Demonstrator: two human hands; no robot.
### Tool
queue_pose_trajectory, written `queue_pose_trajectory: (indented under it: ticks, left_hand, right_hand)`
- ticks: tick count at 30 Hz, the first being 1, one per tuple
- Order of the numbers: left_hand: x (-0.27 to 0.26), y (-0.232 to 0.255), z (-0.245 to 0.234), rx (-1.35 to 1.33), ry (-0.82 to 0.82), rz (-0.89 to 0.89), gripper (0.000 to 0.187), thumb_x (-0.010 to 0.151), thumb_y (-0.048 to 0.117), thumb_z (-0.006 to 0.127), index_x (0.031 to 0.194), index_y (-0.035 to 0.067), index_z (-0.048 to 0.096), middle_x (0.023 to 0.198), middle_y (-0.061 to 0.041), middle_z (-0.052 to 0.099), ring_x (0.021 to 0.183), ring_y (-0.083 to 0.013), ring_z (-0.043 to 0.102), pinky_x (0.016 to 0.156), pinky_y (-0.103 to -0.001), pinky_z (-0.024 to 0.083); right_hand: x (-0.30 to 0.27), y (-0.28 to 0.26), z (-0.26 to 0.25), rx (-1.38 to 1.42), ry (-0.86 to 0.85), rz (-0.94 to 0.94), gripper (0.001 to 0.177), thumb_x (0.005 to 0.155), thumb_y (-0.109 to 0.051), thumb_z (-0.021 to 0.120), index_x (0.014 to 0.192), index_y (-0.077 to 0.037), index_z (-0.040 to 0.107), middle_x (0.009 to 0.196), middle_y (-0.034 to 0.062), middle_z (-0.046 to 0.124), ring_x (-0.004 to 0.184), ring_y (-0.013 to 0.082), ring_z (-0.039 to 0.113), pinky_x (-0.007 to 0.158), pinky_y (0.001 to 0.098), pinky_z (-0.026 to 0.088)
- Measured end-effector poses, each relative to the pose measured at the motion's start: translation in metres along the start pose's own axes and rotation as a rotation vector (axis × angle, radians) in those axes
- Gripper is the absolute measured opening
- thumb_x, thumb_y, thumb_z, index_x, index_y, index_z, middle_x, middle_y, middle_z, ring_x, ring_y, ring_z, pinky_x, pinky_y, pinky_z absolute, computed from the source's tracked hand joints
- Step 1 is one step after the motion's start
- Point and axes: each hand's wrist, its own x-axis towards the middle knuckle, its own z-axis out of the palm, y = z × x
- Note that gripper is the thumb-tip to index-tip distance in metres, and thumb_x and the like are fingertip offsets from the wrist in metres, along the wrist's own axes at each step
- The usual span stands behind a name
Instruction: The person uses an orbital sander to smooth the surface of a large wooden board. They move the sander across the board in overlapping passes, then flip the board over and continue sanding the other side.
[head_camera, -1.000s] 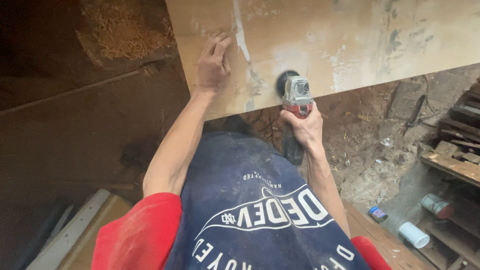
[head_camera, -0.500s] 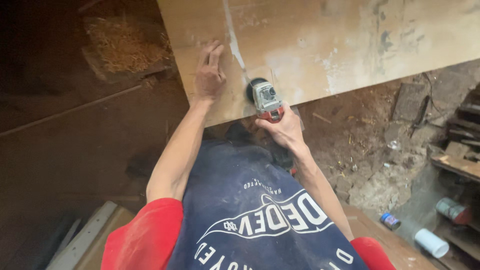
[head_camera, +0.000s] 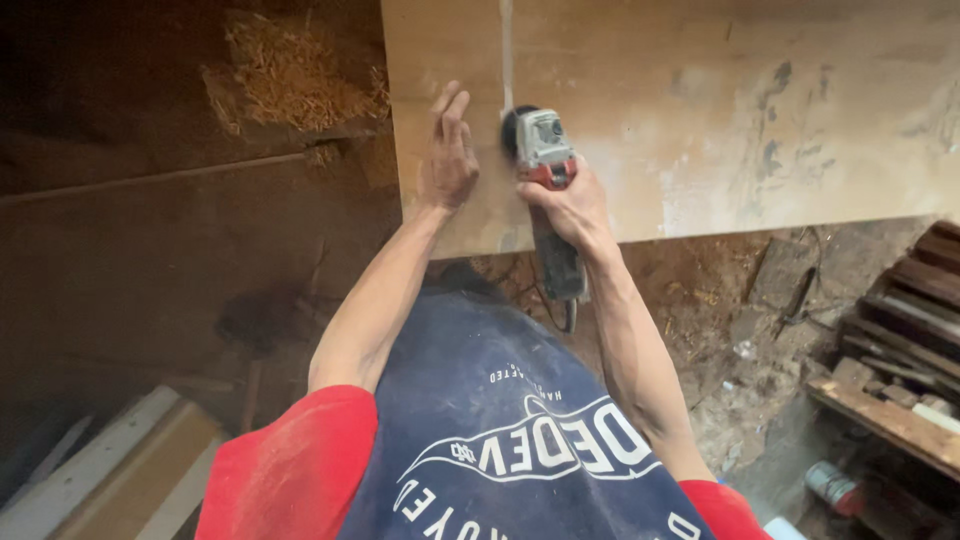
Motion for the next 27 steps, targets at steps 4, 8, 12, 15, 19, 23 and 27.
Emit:
queue_pose_trajectory:
  ticks: [4, 8, 12, 15, 19, 23, 27]
  left_hand:
    - [0.000, 0.001, -0.008, -0.013, -0.015, -0.013, 0.045, 0.109, 0.001, 0.044, 0.153, 0.005, 0.035, 0.158, -0.020, 0.040, 0.148, -0.0380, 0.042, 0.125, -0.044, 0.041]
    - [0.002, 0.000, -0.003, -0.021, 0.015, -0.010, 0.048, 0.106, -0.001, 0.046, 0.152, 0.005, 0.035, 0.158, -0.022, 0.038, 0.150, -0.0406, 0.039, 0.125, -0.046, 0.039]
    - [0.002, -0.004, 0.003, 0.043, 0.041, 0.025, 0.053, 0.101, -0.003, 0.049, 0.152, 0.004, 0.035, 0.158, -0.021, 0.038, 0.150, -0.0412, 0.038, 0.125, -0.047, 0.039]
    - [-0.001, -0.004, 0.006, 0.119, 0.026, 0.016, 0.054, 0.099, 0.000, 0.053, 0.151, 0.004, 0.037, 0.157, -0.019, 0.040, 0.150, -0.0406, 0.038, 0.125, -0.047, 0.039]
    - [0.004, 0.001, 0.005, 0.123, 0.019, -0.033, 0.057, 0.099, 0.012, 0.066, 0.149, 0.005, 0.040, 0.157, -0.018, 0.041, 0.149, -0.0422, 0.039, 0.122, -0.045, 0.041]
    - [0.006, 0.009, 0.005, 0.078, -0.022, -0.017, 0.071, 0.088, 0.024, 0.076, 0.146, 0.003, 0.039, 0.154, -0.021, 0.040, 0.145, -0.0429, 0.039, 0.120, -0.048, 0.040]
    - [0.000, 0.007, -0.001, 0.074, -0.054, -0.020, 0.072, 0.085, 0.018, 0.074, 0.146, 0.005, 0.039, 0.153, -0.020, 0.040, 0.146, -0.0433, 0.038, 0.120, -0.047, 0.040]
  right_hand:
    - [0.024, -0.031, 0.008, 0.096, -0.037, -0.018, 0.053, 0.069, -0.032, 0.085, 0.110, -0.005, 0.067, 0.097, 0.0038, 0.073, 0.086, 0.0152, 0.069, 0.080, 0.0298, 0.056]
    - [0.049, -0.057, 0.008, 0.117, -0.051, -0.044, 0.048, 0.070, -0.028, 0.083, 0.111, -0.007, 0.068, 0.095, 0.0011, 0.073, 0.083, 0.0128, 0.068, 0.077, 0.0282, 0.056]
    - [0.080, -0.076, 0.010, 0.140, 0.009, -0.097, 0.039, 0.072, -0.025, 0.082, 0.106, -0.009, 0.072, 0.092, -0.0009, 0.073, 0.080, 0.0105, 0.068, 0.074, 0.0272, 0.056]
    - [0.103, -0.086, 0.004, 0.147, -0.078, -0.088, 0.035, 0.073, -0.024, 0.081, 0.103, -0.010, 0.072, 0.089, -0.0022, 0.073, 0.079, 0.0083, 0.066, 0.072, 0.0259, 0.055]
    - [0.129, -0.101, 0.001, 0.216, -0.051, -0.105, 0.032, 0.073, -0.023, 0.081, 0.102, -0.012, 0.072, 0.088, -0.0032, 0.072, 0.074, 0.0078, 0.065, 0.066, 0.0257, 0.053]
    - [0.132, -0.096, -0.008, 0.193, -0.080, -0.138, 0.031, 0.076, -0.022, 0.082, 0.101, -0.009, 0.072, 0.087, -0.0021, 0.070, 0.073, 0.0077, 0.063, 0.065, 0.0258, 0.052]
    - [0.117, -0.079, -0.011, 0.157, -0.138, -0.091, 0.034, 0.074, -0.023, 0.079, 0.105, -0.011, 0.073, 0.088, -0.0024, 0.070, 0.073, 0.0084, 0.063, 0.065, 0.0268, 0.052]
